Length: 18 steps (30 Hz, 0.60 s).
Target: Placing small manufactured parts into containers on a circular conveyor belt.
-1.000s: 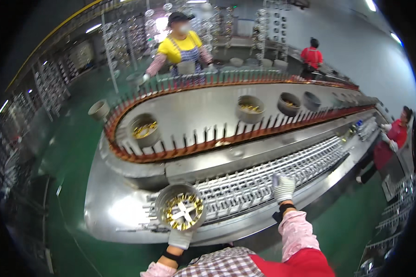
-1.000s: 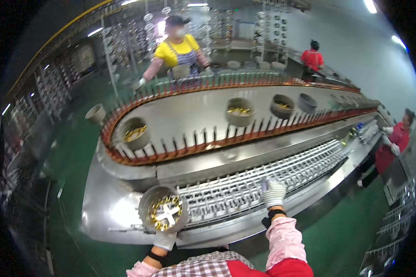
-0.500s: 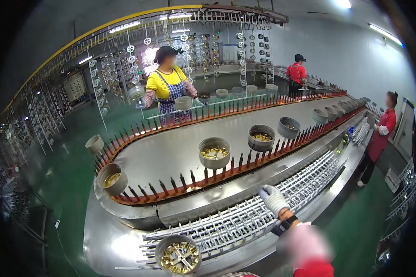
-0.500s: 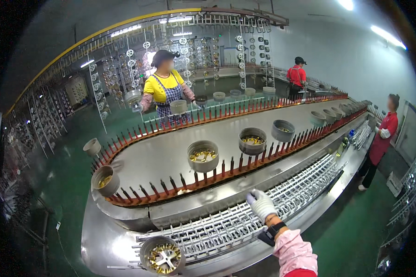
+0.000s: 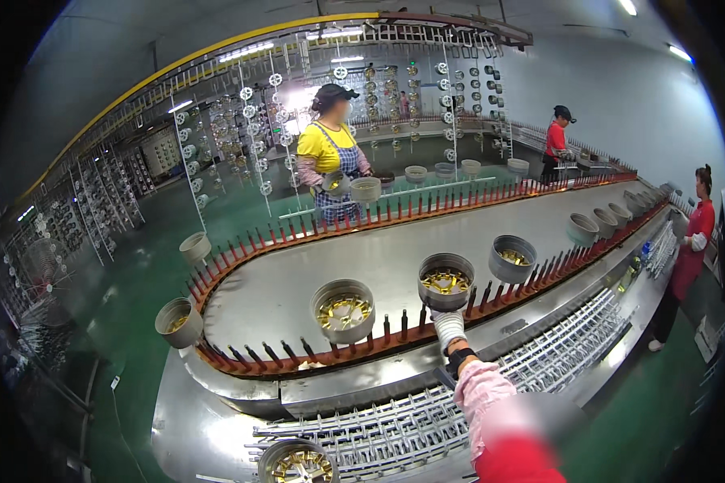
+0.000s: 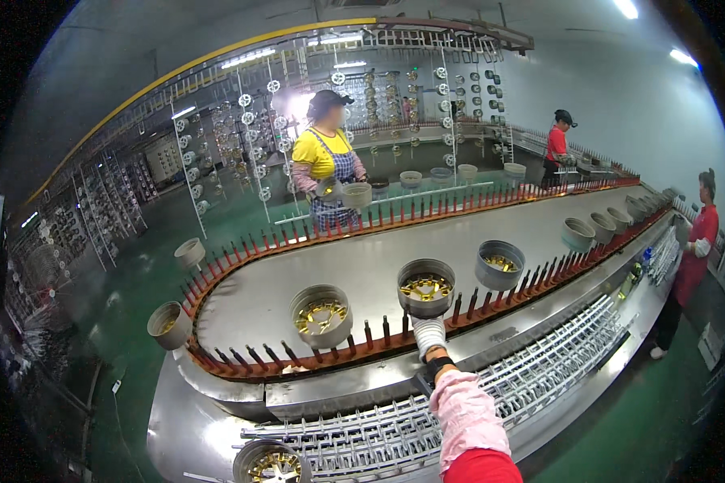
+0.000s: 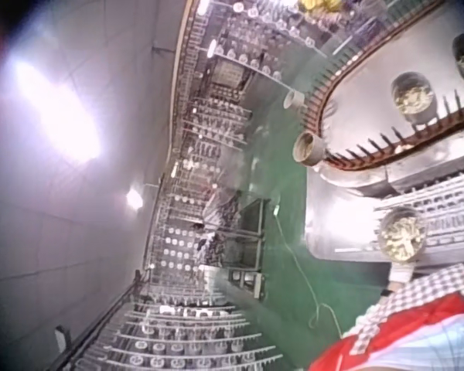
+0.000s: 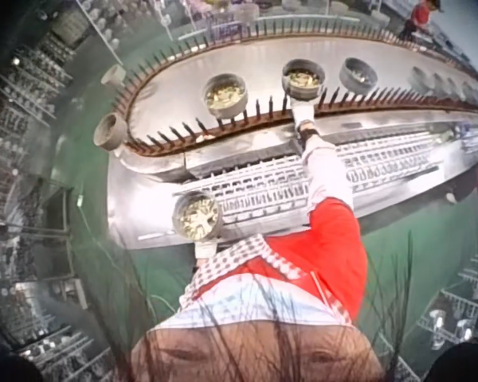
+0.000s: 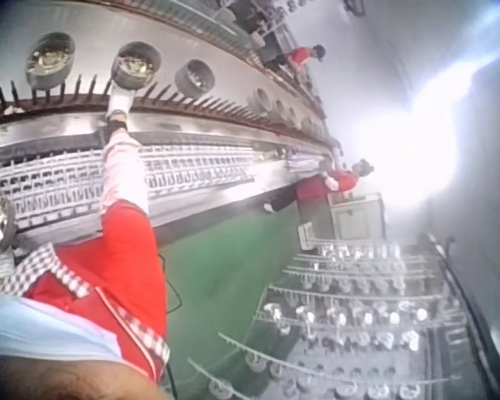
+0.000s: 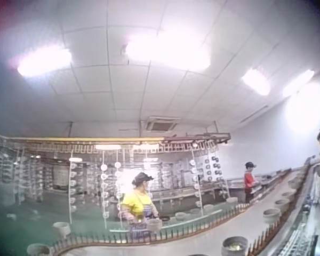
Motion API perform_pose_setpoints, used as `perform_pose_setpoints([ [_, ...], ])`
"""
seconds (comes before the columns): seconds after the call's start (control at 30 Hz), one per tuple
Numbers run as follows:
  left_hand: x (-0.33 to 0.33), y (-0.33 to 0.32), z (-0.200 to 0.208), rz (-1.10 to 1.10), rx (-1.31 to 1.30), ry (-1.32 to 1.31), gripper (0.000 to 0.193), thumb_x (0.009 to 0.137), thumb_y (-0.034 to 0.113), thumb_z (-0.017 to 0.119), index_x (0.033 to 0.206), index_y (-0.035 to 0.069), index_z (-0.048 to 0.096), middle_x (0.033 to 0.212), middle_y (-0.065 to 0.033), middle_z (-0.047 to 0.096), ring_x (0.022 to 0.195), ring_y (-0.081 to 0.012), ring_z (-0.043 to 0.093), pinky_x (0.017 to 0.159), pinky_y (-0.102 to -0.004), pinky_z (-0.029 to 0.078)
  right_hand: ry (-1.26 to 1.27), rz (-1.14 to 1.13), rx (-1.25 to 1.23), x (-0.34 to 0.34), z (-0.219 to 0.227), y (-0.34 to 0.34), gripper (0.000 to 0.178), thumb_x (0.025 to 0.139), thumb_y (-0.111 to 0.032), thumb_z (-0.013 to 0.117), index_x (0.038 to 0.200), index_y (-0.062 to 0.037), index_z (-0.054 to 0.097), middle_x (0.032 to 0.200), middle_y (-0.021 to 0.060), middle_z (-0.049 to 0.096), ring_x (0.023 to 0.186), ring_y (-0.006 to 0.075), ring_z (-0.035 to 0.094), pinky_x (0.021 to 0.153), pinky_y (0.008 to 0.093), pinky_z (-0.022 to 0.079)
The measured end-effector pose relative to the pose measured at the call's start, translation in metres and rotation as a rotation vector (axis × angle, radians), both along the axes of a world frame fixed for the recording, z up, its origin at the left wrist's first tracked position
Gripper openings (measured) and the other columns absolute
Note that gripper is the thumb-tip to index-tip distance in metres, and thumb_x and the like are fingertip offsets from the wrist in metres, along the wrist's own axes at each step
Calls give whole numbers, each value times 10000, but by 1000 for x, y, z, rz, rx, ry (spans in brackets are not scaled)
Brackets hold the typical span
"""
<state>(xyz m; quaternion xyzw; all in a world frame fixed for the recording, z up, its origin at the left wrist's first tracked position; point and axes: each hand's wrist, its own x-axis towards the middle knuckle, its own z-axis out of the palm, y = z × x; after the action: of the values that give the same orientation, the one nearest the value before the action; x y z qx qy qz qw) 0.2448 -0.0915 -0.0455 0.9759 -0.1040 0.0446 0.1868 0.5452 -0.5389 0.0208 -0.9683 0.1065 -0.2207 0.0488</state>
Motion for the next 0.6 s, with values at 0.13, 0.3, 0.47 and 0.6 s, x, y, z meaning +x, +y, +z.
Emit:
perform_pose_setpoints([
  [0.13,-17,-12,-1,72,42,22,355,817,200,402,1148,79,448,1154,-119,476,1062,-269,437,908,-365,351,129,-45,257,4,10,20,294,774,-212,458,1032,-106,551,1065,62,557,991,227,502,877,320,365],
  [0.3,-20,-28,-13,74,99,18,355,824,202,387,1151,76,442,1161,-118,474,1067,-264,434,911,-358,350,47,-151,-250,28,-3,-7,384,792,-272,399,1127,-84,407,1167,139,423,1090,290,398,892,522,264],
  [0.47,-12,-42,-8,96,-46,-57,349,791,205,463,1117,82,480,1137,-134,488,1055,-299,442,904,-386,353,-275,378,-114,-47,101,3,129,740,-117,451,819,-99,552,789,108,601,725,255,587,620,353,457],
  [0.6,-8,-25,-35,172,-1019,143,331,847,113,415,1168,34,393,1148,-108,476,1073,-191,437,866,-354,403,-167,508,261,-142,90,60,172,732,-75,471,874,-74,567,885,113,579,883,263,532,813,360,403],
])
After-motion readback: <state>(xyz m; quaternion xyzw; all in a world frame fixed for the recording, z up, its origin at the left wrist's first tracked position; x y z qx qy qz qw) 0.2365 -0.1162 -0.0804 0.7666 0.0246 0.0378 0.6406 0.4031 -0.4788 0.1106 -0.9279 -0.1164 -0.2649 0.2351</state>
